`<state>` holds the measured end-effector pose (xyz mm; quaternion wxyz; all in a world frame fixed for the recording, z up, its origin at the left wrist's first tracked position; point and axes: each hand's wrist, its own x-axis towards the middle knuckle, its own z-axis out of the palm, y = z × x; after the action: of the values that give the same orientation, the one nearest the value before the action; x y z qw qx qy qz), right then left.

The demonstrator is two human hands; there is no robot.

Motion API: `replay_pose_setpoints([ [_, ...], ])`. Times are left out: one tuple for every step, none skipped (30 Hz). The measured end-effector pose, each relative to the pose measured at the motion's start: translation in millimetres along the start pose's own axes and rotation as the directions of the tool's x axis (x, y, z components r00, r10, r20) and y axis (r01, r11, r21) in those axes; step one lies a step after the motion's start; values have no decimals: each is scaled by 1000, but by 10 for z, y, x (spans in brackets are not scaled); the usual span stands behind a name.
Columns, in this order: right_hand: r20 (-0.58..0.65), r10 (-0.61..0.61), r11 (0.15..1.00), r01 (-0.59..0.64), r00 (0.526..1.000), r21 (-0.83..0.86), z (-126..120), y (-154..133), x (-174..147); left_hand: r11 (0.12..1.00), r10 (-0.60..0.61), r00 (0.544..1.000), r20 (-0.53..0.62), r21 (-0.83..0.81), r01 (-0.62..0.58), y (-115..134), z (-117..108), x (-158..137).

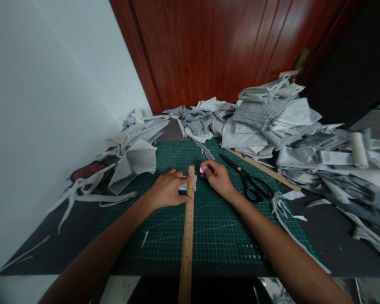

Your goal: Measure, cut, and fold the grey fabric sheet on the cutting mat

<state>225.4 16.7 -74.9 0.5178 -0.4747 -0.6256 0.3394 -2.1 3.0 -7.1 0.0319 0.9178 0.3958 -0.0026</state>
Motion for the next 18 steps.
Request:
replay_pose_setpoints([
  [-9,12,1000,-12,1000,13,-1,7,11,1000,0,1000,8,0,0,2,-6,1],
  [-18,24,999,-23,1000,24,-2,15,22,1000,1,1000,14,-1,-1,3,-11,1],
  [-26,33,999,-32,999,32,-2,23,31,1000,2,1000,19,-4,-2,3,-14,2],
  [-32,40,999,-39,999,38,-1,29,37,1000,3,1000,22,-8,-2,4,-16,2],
  [-36,46,998,-45,998,44,0,31,41,1000,0,1000,22,-13,1,4,-16,2],
  [-37,50,998,-49,998,49,2,31,41,1000,-6,1000,22,-17,6,5,-15,2],
  [-38,52,997,-50,998,55,5,26,38,1000,-11,1000,24,-20,11,6,-13,3],
  [-37,51,997,-49,998,61,9,18,32,1000,-17,999,27,-21,18,9,-13,3],
  [-34,49,997,-46,998,68,12,8,26,1000,-23,999,31,-20,23,13,-14,4],
  [-31,45,996,-43,999,75,15,-3,20,999,-27,999,35,-19,28,19,-17,6],
  [-29,43,996,-40,999,82,17,-15,14,999,-29,999,40,-17,30,25,-21,8],
  [-30,41,995,-38,999,88,18,-27,10,999,-31,999,44,-17,31,32,-26,10],
  [-34,41,995,-38,999,92,17,-38,7,999,-33,998,49,-18,34,38,-31,12],
  [-38,42,995,-39,998,94,16,-48,5,999,-37,998,55,-19,38,44,-35,14],
  [-43,43,995,-39,998,95,13,-58,3,999,-40,997,60,-22,41,48,-38,15],
  [-46,43,995,-38,998,95,11,-66,1,999,-42,997,62,-24,43,51,-39,15],
  [-48,41,995,-36,998,93,10,-74,-2,999,-42,997,61,-26,43,53,-37,14],
  [-49,38,995,-33,998,90,9,-81,-5,999,-40,998,57,-28,42,54,-35,12],
])
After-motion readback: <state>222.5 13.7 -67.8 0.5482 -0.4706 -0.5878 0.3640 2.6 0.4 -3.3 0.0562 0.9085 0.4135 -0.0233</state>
